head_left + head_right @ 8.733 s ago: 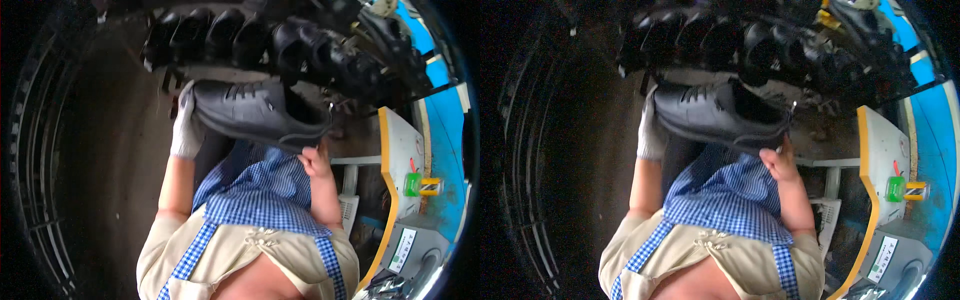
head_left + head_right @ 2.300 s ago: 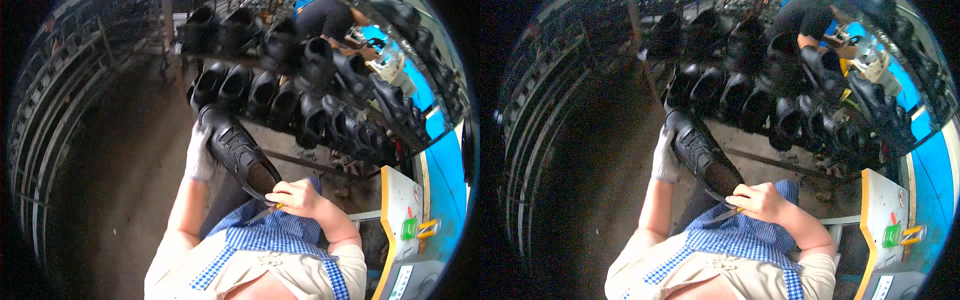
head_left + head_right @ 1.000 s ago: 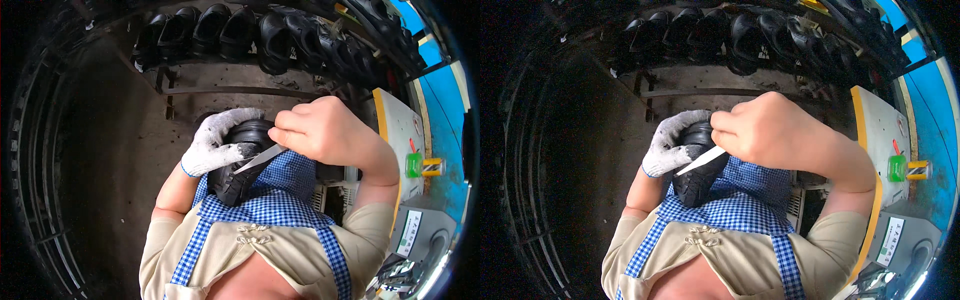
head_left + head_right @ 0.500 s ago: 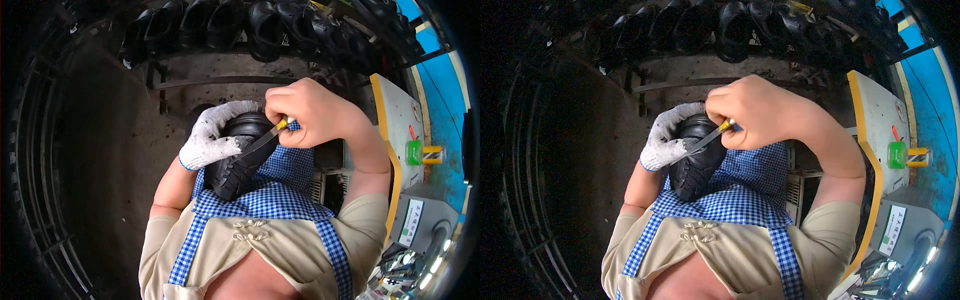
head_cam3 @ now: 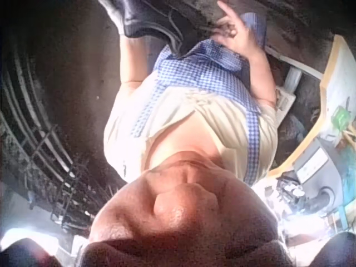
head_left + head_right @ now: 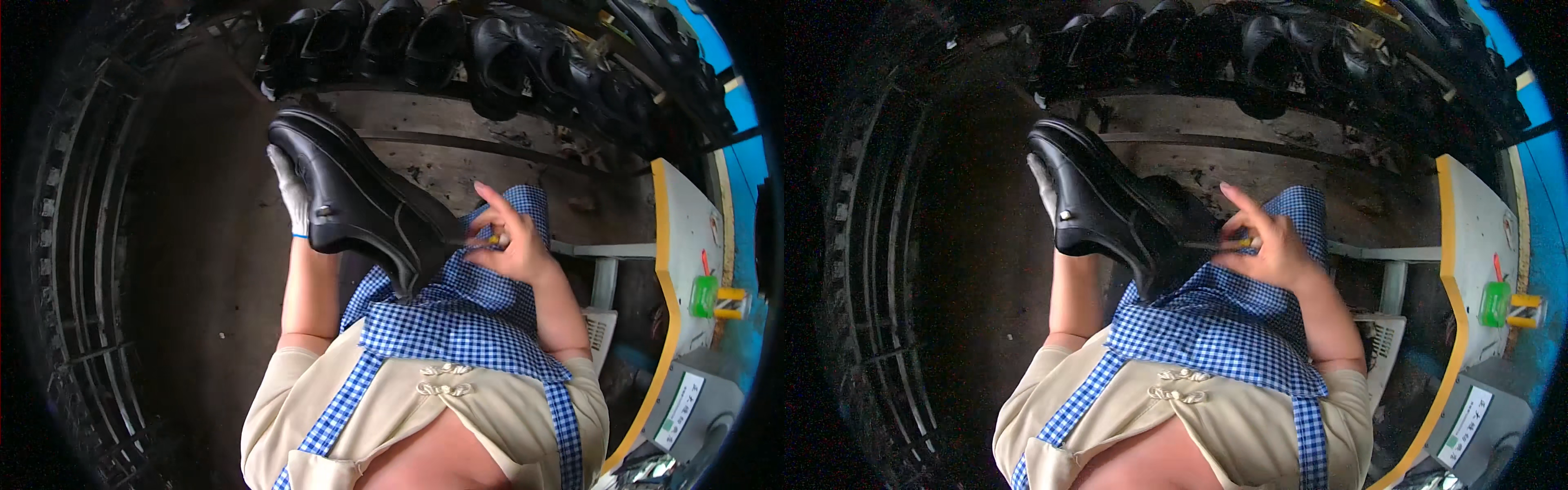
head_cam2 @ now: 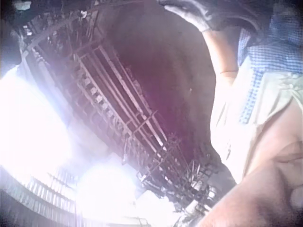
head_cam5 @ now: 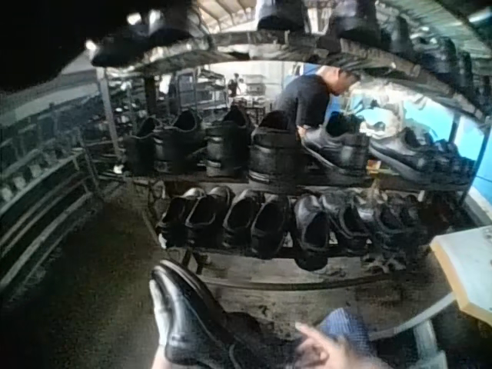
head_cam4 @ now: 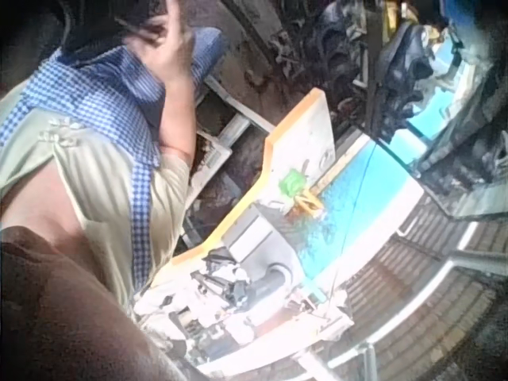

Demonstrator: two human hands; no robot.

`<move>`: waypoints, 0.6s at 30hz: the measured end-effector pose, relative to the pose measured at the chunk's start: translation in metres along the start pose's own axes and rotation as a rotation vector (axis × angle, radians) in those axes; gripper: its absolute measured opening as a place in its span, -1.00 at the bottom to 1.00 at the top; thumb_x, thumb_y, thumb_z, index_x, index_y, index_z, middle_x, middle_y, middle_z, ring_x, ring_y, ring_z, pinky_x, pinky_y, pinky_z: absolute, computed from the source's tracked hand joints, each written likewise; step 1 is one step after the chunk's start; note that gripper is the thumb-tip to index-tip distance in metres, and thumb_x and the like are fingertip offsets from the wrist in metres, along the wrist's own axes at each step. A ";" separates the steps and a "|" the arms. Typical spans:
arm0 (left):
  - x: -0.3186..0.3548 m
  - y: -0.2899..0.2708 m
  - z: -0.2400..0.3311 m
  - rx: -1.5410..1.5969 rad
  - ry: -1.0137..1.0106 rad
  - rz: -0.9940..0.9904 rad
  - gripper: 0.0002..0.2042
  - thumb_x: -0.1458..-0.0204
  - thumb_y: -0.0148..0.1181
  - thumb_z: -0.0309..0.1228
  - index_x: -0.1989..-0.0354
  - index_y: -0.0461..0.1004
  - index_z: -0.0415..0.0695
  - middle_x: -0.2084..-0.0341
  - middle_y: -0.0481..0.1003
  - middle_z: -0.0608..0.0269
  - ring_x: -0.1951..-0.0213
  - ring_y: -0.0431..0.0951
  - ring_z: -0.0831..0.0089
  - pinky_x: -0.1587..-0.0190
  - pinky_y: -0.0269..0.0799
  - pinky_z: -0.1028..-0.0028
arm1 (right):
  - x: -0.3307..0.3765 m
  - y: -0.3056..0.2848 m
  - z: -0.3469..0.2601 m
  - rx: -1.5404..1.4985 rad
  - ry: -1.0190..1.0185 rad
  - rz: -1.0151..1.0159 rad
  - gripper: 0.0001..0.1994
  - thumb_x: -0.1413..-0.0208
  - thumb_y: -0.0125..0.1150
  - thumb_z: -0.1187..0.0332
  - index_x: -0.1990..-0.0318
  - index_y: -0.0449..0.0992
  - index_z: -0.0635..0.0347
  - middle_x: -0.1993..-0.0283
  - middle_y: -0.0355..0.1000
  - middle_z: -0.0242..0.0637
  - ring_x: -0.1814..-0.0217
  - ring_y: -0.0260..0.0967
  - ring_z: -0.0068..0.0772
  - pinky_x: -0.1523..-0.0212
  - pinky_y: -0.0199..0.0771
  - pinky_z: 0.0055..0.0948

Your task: The person repeatedly picks up black shoes from a nearby rack and uses a small knife to trim excess material along the sole edges. After trimming each shoe, the person places it back on the rack and repeats the process with the next shoe.

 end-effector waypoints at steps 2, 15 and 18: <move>0.005 0.011 -0.006 -0.416 0.234 0.324 -0.29 -0.14 -0.13 0.30 -0.25 0.33 -0.01 -0.16 0.40 0.23 -0.18 0.35 0.24 -0.31 0.18 0.24 | 0.002 0.018 -0.003 -0.022 -0.050 0.035 0.03 0.23 0.59 0.23 -0.41 0.04 0.07 0.15 0.56 -0.13 0.26 0.60 -0.31 0.28 0.63 -0.43; 0.018 -0.054 -0.022 -0.633 -0.067 0.248 -0.58 -0.26 -0.08 -0.21 -0.21 0.35 -0.15 -0.12 0.44 0.13 -0.16 0.42 0.25 -0.26 0.28 0.26 | -0.029 -0.004 -0.001 -0.739 0.087 0.316 -0.09 0.16 0.56 0.36 -0.34 0.08 0.18 -0.16 0.33 -0.24 -0.12 0.35 -0.44 -0.11 0.41 -0.42; 0.037 -0.066 -0.022 -0.706 -0.172 0.270 -0.57 -0.25 -0.05 -0.18 -0.21 0.34 -0.12 -0.10 0.46 0.20 -0.09 0.47 0.32 -0.08 0.44 0.35 | -0.033 -0.007 0.016 -0.796 0.165 0.364 -0.18 0.06 0.51 0.27 -0.30 0.12 0.27 -0.12 0.34 -0.23 -0.14 0.32 -0.44 -0.13 0.38 -0.42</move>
Point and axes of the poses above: each hand's wrist, its own x-axis away from the middle knuckle, its own y-axis out of the palm, z = x × y, the point moved 6 cm from there along -x, towards the middle knuckle
